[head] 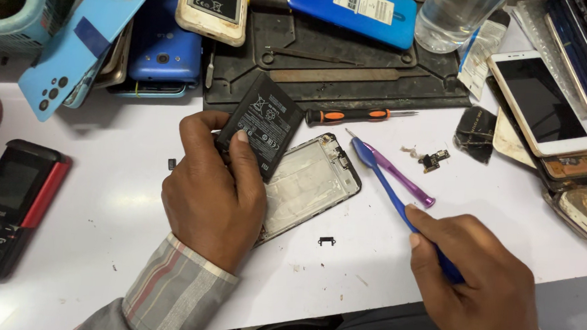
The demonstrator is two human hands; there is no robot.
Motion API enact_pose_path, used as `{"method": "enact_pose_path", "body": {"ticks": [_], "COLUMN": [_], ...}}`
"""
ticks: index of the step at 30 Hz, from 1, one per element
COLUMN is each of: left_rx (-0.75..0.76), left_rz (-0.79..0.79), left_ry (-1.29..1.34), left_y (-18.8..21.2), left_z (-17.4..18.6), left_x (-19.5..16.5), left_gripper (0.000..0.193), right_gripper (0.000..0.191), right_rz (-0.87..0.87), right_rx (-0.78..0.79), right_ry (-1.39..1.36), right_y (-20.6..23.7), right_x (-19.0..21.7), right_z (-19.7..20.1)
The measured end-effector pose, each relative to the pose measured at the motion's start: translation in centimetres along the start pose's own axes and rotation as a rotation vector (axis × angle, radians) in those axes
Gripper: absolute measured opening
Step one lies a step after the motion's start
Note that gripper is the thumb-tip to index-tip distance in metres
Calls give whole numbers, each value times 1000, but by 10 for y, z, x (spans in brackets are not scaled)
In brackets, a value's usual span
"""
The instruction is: The person cleans a smartphone battery with a blue plastic tool, places it into the phone chassis, and then handles a small circuit board component, connecting a ribbon cable. The workspace contains multiple disassembled phones and tools.
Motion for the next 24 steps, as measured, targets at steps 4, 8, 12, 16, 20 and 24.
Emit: {"method": "enact_pose_path", "body": {"ticks": [4,8,12,16,20,24], "left_rx": [-12,3,-10,-9,-19,4], "left_rz": [-12,14,-7,5,-4,18], "left_ry": [-7,0,-8,-1,7,17], "left_y": [1,0,1,0,1,0], "left_z": [1,1,1,0,0,0], "left_x": [-1,1,0,1,0,2], "left_gripper": [22,23,22,23,23,24], "right_gripper": [32,30,31,30,30,28], "right_rz": [22,120,189,218,299,241], "right_rx": [100,15,30,-10,39,-18], "right_ry": [-77,-124,-131,-150,-202,-147], "right_y": [1,-6,-12,-19,-23,-22], "right_x": [8,14,21,25,31,26], "right_z": [-10,-7,-11,-6,-9,-6]}}
Point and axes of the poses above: each hand's wrist, its own y-axis away from the middle knuckle, its own z-axis out of the back of the hand, x = y × z, the point moved 6 cm from there along -y, towards the middle knuckle, and after that the axes turned 7 degrees about z, right-handed, at the moved point
